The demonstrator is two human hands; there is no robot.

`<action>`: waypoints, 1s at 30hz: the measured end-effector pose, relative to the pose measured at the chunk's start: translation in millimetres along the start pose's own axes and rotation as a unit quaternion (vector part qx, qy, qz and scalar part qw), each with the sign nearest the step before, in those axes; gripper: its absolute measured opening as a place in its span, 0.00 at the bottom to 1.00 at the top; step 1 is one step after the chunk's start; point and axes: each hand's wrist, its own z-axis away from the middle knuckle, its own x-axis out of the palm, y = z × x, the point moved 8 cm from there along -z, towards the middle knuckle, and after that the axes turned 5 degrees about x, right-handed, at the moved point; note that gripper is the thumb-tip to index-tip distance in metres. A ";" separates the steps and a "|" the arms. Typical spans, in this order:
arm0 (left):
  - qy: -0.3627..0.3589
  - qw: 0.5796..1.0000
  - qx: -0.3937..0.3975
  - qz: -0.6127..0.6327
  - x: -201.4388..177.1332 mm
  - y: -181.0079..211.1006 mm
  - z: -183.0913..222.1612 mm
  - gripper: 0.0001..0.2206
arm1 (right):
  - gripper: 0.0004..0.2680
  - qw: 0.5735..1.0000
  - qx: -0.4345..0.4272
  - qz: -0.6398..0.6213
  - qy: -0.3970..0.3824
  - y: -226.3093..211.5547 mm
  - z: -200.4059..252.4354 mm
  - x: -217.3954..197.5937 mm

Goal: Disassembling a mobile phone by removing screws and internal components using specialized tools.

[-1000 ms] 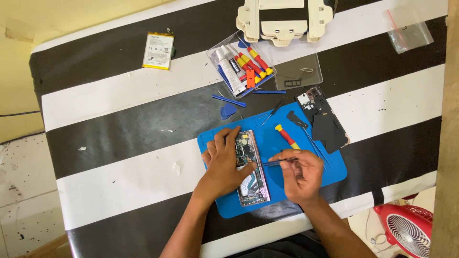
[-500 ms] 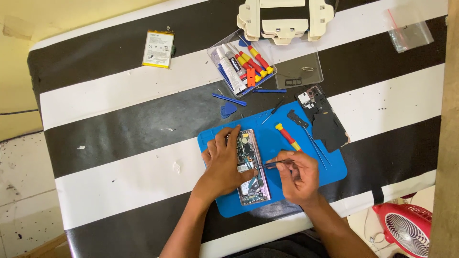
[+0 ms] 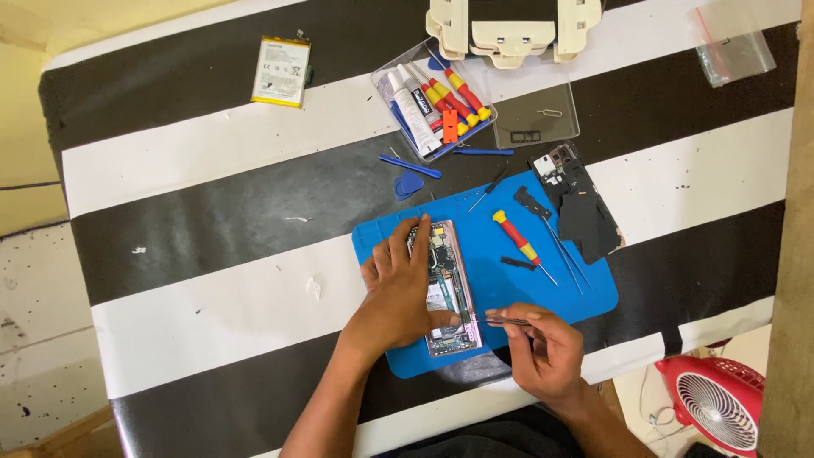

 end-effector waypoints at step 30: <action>-0.021 1.000 -0.015 0.016 -0.6 0.6 0.9 0.63 | 0.19 0.922 0.344 -0.090 0.154 11.5 -25.4 -2.8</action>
